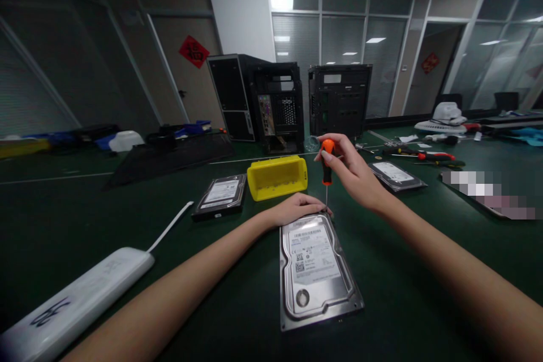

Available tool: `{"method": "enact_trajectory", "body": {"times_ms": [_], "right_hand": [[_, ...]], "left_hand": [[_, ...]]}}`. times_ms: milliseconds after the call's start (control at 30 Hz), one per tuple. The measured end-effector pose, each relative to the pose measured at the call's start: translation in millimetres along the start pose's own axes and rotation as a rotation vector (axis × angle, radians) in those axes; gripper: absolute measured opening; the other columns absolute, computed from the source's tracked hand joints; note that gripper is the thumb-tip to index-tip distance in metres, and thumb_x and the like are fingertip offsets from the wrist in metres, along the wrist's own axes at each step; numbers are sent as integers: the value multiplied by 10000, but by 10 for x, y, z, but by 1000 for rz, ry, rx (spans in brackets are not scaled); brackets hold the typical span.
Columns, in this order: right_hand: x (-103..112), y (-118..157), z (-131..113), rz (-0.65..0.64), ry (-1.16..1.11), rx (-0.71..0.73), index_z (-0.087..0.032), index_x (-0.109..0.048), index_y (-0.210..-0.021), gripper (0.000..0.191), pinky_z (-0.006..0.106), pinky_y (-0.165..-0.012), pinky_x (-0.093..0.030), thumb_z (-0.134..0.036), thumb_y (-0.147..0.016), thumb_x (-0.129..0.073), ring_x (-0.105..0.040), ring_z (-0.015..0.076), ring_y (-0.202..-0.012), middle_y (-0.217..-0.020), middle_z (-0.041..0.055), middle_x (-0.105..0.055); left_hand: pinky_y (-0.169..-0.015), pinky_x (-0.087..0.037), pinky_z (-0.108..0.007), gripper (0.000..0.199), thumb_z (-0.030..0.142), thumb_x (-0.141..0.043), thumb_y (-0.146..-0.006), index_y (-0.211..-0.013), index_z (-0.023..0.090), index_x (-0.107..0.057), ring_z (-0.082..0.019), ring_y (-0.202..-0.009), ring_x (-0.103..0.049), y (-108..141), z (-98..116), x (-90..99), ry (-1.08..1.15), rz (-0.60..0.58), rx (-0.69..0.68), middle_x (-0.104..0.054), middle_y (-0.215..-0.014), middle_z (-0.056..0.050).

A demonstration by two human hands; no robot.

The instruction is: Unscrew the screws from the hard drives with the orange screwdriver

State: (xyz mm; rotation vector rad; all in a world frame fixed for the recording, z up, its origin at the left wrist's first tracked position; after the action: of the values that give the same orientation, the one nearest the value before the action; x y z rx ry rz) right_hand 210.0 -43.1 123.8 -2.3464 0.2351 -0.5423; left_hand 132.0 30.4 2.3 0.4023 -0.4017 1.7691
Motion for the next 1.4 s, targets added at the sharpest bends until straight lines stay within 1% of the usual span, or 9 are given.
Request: {"method": "enact_trajectory", "body": {"times_ms": [200, 367, 533, 733, 867, 967, 1067, 1200, 1400], "right_hand": [[-58, 40, -4, -2, 23, 4, -266, -342, -1209, 397, 328, -724, -499, -306, -852, -512, -550, 168, -864, -1036, 61, -511], [-68, 41, -2, -37, 5, 34, -267, -316, -1225, 360, 345, -755, -483, -282, -889, -442, -528, 172, -884, -980, 56, -537], [-51, 49, 39, -46, -45, 22, -292, -312, -1249, 377, 337, -738, -492, -298, -892, -435, -528, 156, -836, -1009, 49, -523], [24, 34, 97, 97, -55, -23, -299, -439, -1145, 364, 299, -629, -543, -328, -810, -576, -549, 131, -719, -903, 8, -482], [18, 15, 68, 96, -126, -32, -284, -472, -1168, 338, 323, -742, -564, -305, -837, -539, -579, 144, -817, -942, 22, -501], [12, 19, 61, 65, -181, -24, -281, -429, -1235, 363, 370, -861, -530, -290, -875, -476, -589, 155, -901, -1030, 45, -515], [9, 34, 69, 39, -195, -5, -284, -388, -1272, 384, 405, -908, -502, -288, -892, -444, -586, 165, -952, -1093, 59, -506], [-26, 37, 70, 14, -205, 5, -292, -394, -1259, 370, 407, -924, -492, -289, -892, -443, -579, 167, -975, -1110, 55, -503], [-56, 17, 34, 70, -194, -7, -296, -455, -1149, 360, 350, -829, -543, -261, -813, -579, -586, 149, -858, -950, 13, -514]], "left_hand": [[-882, -406, -237, 364, 391, -475, -885, -1030, 123, -674, -167, -972, -599, -14, 0, -2, 4, 2, -1, -674, -1052, -69], [-869, -414, -242, 364, 400, -490, -876, -1027, 125, -676, -169, -967, -601, -15, -40, -11, 14, -3, 30, -675, -1049, -68], [-881, -407, -238, 352, 387, -488, -880, -1029, 130, -677, -168, -984, -596, -9, -17, -7, 17, -6, 5, -672, -1057, -64], [-874, -408, -244, 353, 387, -475, -887, -1041, 138, -673, -169, -977, -597, -1, 3, -2, -10, -3, 7, -670, -1063, -63], [-871, -407, -236, 359, 394, -473, -887, -1045, 139, -671, -162, -973, -597, 2, -3, -4, -1, 2, 6, -670, -1061, -59], [-860, -412, -235, 358, 391, -473, -888, -1043, 137, -671, -160, -960, -600, 0, -13, -3, 0, 1, 3, -672, -1053, -59], [-852, -415, -234, 356, 386, -477, -887, -1040, 131, -671, -160, -956, -600, -3, -17, 1, -3, 3, -2, -673, -1049, -64], [-855, -412, -229, 361, 388, -475, -887, -1042, 127, -670, -163, -964, -599, -7, -17, 2, -10, 9, -8, -673, -1053, -66], [-858, -410, -225, 366, 392, -462, -893, -1036, 130, -674, -163, -963, -601, -9, -13, -6, -27, 2, -11, -674, -1050, -65]]}}
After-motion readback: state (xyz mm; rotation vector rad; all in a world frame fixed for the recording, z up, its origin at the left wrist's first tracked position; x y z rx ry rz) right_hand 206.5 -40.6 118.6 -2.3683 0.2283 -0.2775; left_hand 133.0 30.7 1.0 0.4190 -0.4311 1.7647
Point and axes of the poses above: each hand's wrist, its own y-axis away from the middle knuckle, its own x-axis out of the back of the hand, z = x × y, the point moved 8 cm from there along -y, towards the middle knuckle
